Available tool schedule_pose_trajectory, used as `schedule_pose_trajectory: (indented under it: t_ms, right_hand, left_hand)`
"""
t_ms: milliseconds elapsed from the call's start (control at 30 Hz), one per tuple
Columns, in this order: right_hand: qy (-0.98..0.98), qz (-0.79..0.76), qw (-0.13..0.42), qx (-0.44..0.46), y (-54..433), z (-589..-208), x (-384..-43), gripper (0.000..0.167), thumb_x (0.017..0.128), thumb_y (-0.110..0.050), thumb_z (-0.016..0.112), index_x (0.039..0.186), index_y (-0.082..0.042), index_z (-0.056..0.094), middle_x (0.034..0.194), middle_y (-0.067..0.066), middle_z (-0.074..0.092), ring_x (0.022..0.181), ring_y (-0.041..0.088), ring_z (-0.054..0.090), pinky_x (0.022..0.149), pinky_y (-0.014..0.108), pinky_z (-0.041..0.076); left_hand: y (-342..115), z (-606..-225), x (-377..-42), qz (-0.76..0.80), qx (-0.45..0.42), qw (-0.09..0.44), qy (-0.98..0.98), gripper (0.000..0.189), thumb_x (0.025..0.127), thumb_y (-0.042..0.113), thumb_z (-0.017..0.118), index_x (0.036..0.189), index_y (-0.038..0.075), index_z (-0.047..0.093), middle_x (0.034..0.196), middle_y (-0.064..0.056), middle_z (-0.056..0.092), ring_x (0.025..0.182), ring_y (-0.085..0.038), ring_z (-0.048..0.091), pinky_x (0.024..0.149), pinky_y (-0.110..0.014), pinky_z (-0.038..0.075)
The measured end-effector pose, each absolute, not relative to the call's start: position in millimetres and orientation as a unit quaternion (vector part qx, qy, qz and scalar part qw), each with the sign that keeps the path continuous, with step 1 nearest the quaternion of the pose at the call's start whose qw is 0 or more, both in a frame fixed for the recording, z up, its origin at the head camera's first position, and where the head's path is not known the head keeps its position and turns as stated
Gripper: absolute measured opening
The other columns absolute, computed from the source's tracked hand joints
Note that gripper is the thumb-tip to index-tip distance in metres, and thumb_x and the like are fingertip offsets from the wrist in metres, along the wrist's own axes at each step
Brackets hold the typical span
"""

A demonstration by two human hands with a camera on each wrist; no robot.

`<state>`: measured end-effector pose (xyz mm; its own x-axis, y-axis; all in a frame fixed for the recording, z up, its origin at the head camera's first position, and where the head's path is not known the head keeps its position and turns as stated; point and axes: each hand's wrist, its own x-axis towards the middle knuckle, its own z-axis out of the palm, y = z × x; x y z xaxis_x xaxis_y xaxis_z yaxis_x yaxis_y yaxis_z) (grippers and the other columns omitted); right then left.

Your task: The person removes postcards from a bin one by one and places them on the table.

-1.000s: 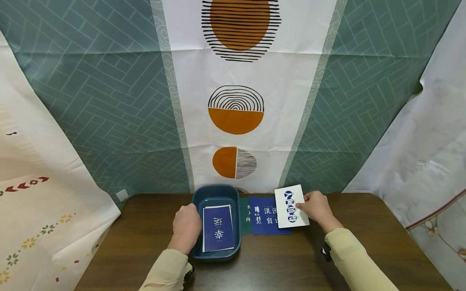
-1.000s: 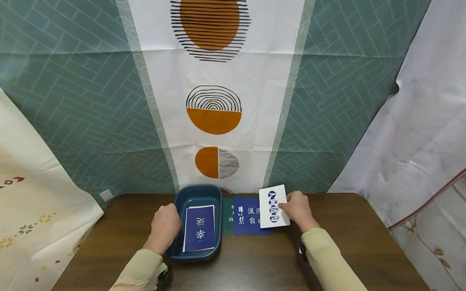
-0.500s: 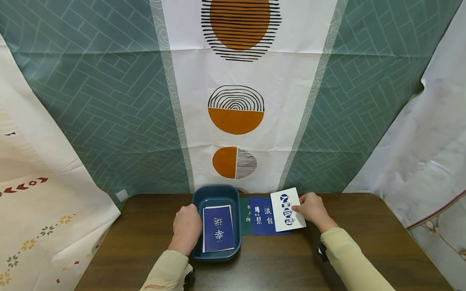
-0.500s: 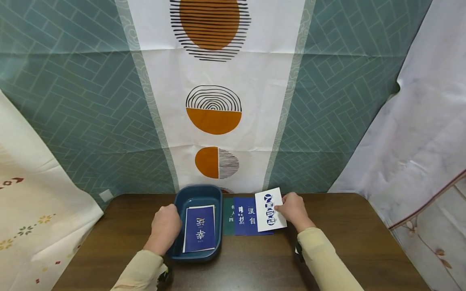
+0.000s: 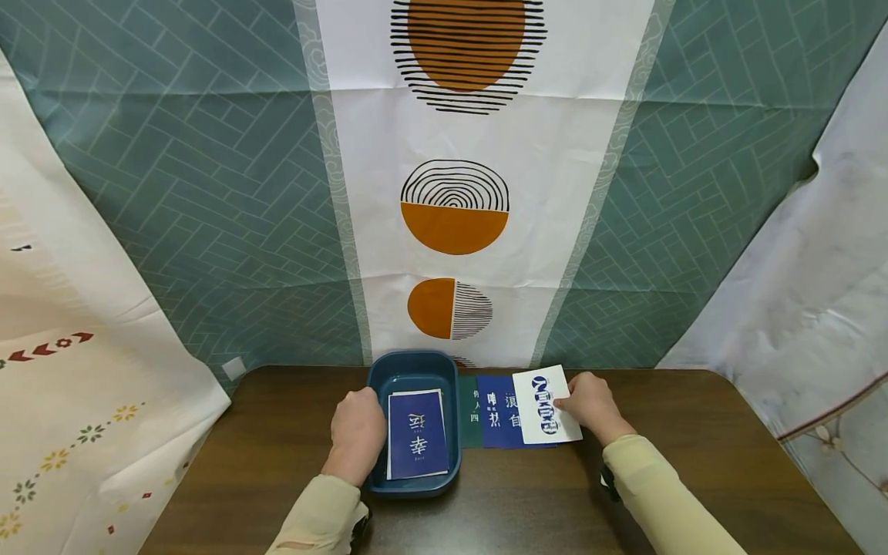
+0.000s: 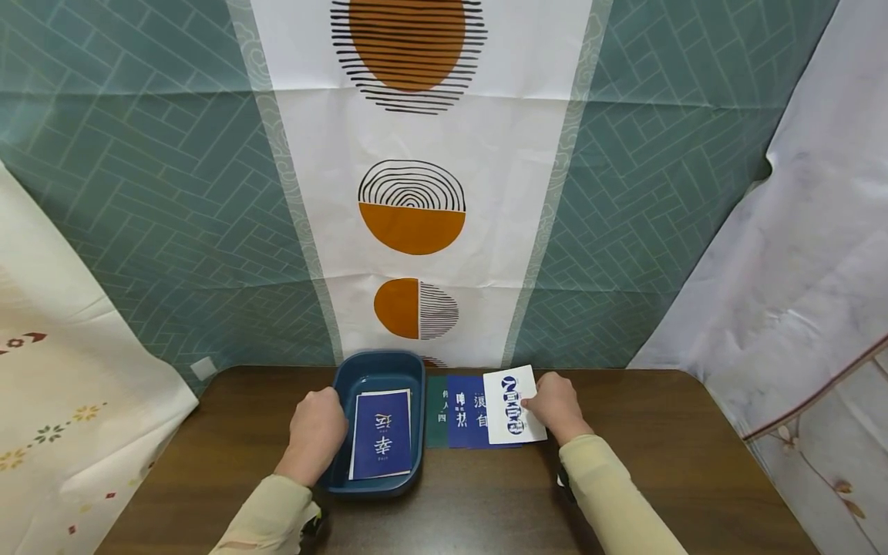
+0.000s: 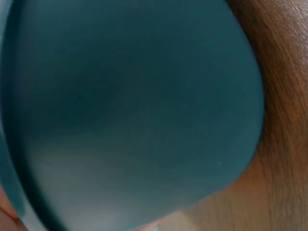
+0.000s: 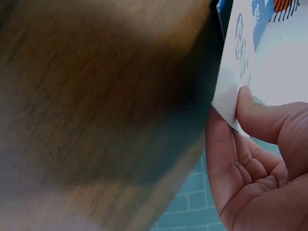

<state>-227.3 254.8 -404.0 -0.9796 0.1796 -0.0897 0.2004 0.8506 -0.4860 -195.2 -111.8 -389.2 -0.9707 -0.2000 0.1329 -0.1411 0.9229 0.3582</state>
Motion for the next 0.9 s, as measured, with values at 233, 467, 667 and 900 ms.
schedule_pose_trajectory:
  t_ms: [233, 467, 667, 900]
  right_hand:
    - [0.970, -0.218, 0.028, 0.107, 252.0, -405.7, -225.6, 0.030, 0.074, -0.022, 0.078, 0.081, 0.004, 0.065, 0.071, 0.010, 0.061, 0.064, 0.022, 0.051, 0.053, 0.029, 0.041]
    - [0.973, -0.197, 0.026, 0.115, 249.3, -409.0, -228.1, 0.033, 0.073, -0.024, 0.079, 0.083, 0.004, 0.066, 0.074, 0.012, 0.064, 0.063, 0.022, 0.052, 0.055, 0.031, 0.043]
    - [0.979, -0.171, 0.017, 0.112, 247.1, -408.5, -228.1, 0.041, 0.072, -0.026, 0.080, 0.089, 0.008, 0.063, 0.079, 0.017, 0.065, 0.065, 0.022, 0.054, 0.056, 0.034, 0.046]
    - [0.981, -0.160, 0.017, 0.113, 246.9, -407.4, -225.9, 0.048, 0.071, -0.028, 0.080, 0.093, 0.011, 0.062, 0.080, 0.019, 0.065, 0.065, 0.024, 0.054, 0.056, 0.034, 0.047]
  left_hand:
    - [-111.8, -389.6, -193.9, -0.177, 0.086, 0.086, -0.977, 0.018, 0.089, 0.005, 0.054, 0.093, -0.008, 0.067, 0.083, -0.025, 0.068, 0.063, -0.034, 0.067, 0.053, -0.048, 0.054]
    - [-112.5, -388.6, -193.7, -0.178, 0.076, 0.105, -0.975, 0.021, 0.091, 0.005, 0.050, 0.089, -0.006, 0.068, 0.083, -0.024, 0.068, 0.065, -0.035, 0.067, 0.052, -0.049, 0.053]
    - [-112.9, -387.6, -192.4, -0.177, 0.079, 0.103, -0.976, 0.021, 0.091, 0.004, 0.049, 0.089, -0.006, 0.068, 0.083, -0.024, 0.069, 0.066, -0.035, 0.067, 0.052, -0.049, 0.053]
    - [-109.8, -385.8, -192.8, -0.162, 0.079, 0.064, -0.982, 0.017, 0.090, 0.004, 0.055, 0.096, -0.007, 0.067, 0.084, -0.023, 0.068, 0.061, -0.030, 0.065, 0.054, -0.049, 0.054]
